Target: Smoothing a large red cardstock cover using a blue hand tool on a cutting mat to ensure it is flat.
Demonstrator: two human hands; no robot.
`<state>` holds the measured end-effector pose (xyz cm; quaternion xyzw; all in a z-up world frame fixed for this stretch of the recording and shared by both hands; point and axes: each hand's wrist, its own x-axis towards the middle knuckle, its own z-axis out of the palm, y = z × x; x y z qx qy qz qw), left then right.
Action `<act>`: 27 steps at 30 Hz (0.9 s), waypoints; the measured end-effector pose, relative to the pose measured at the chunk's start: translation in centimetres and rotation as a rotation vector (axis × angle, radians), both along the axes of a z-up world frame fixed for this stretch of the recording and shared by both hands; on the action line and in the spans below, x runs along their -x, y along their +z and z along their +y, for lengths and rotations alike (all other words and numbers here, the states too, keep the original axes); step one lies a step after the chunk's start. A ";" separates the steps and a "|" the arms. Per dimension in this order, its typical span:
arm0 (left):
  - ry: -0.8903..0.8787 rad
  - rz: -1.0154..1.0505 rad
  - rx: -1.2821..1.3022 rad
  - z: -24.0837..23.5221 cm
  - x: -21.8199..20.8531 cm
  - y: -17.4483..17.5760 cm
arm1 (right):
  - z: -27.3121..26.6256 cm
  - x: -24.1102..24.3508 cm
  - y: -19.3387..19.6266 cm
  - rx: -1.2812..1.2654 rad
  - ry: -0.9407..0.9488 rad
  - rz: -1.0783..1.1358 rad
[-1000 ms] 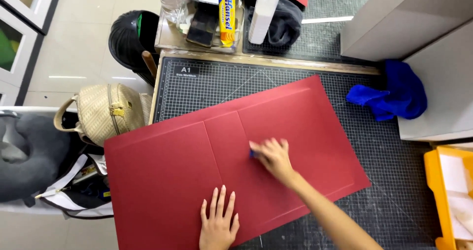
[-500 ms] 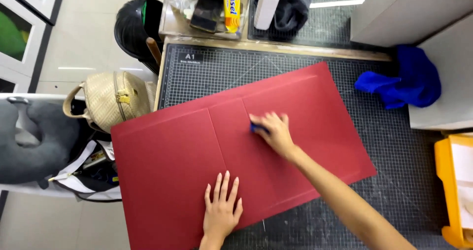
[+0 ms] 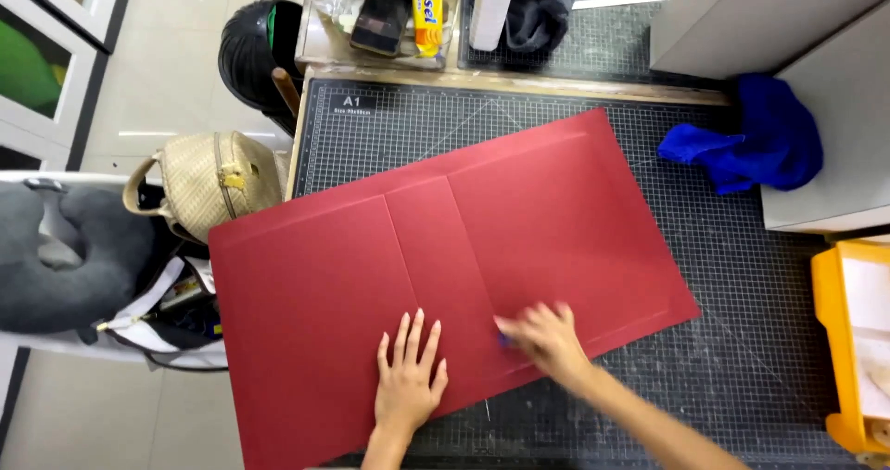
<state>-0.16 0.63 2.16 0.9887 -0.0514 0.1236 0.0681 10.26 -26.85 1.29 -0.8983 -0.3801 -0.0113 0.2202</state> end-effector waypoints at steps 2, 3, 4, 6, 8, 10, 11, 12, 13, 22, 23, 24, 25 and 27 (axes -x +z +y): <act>0.003 0.030 0.006 0.0 0.6 0.2 | 2.8 -2.8 0.3 -0.030 0.010 -0.039; 0.001 0.034 0.013 0.0 0.1 0.2 | 4.1 -4.9 0.6 -0.059 0.014 -0.103; 0.001 0.031 0.015 -0.1 0.2 0.1 | 4.4 -4.9 0.7 -0.057 0.015 -0.106; 0.000 0.033 0.011 -0.1 0.2 0.0 | 5.0 -5.0 0.8 -0.133 -0.053 -0.127; 0.002 0.033 0.016 0.0 0.1 -0.1 | 3.2 -2.5 0.5 -0.110 -0.013 -0.121; 0.002 0.036 0.029 -0.1 0.2 0.0 | 2.2 -1.4 0.5 -0.080 0.027 -0.113; 0.000 0.034 0.024 -0.1 0.1 0.1 | 2.4 -1.7 0.7 -0.087 0.031 -0.116; -0.003 0.031 0.020 0.0 0.1 0.2 | 2.5 -1.9 0.9 -0.094 0.036 -0.120; -0.001 0.029 0.022 0.0 0.0 0.1 | 3.1 -2.8 0.9 -0.093 0.037 -0.122; 0.001 0.010 0.015 -0.2 0.2 0.3 | 2.6 -0.1 0.9 -0.101 0.167 -0.041; 0.003 0.004 0.016 -0.2 0.1 0.1 | 3.7 -1.9 0.1 -0.049 0.175 -0.056; 0.005 -0.002 0.018 -0.1 0.0 0.0 | 4.7 -3.8 -0.6 0.003 0.183 -0.070; 0.009 0.000 0.016 -0.2 0.1 0.1 | 7.2 -7.3 -1.1 0.001 0.187 -0.068; 0.009 -0.011 0.033 -0.1 0.0 0.3 | 12.4 -14.5 -2.1 0.025 0.044 -0.297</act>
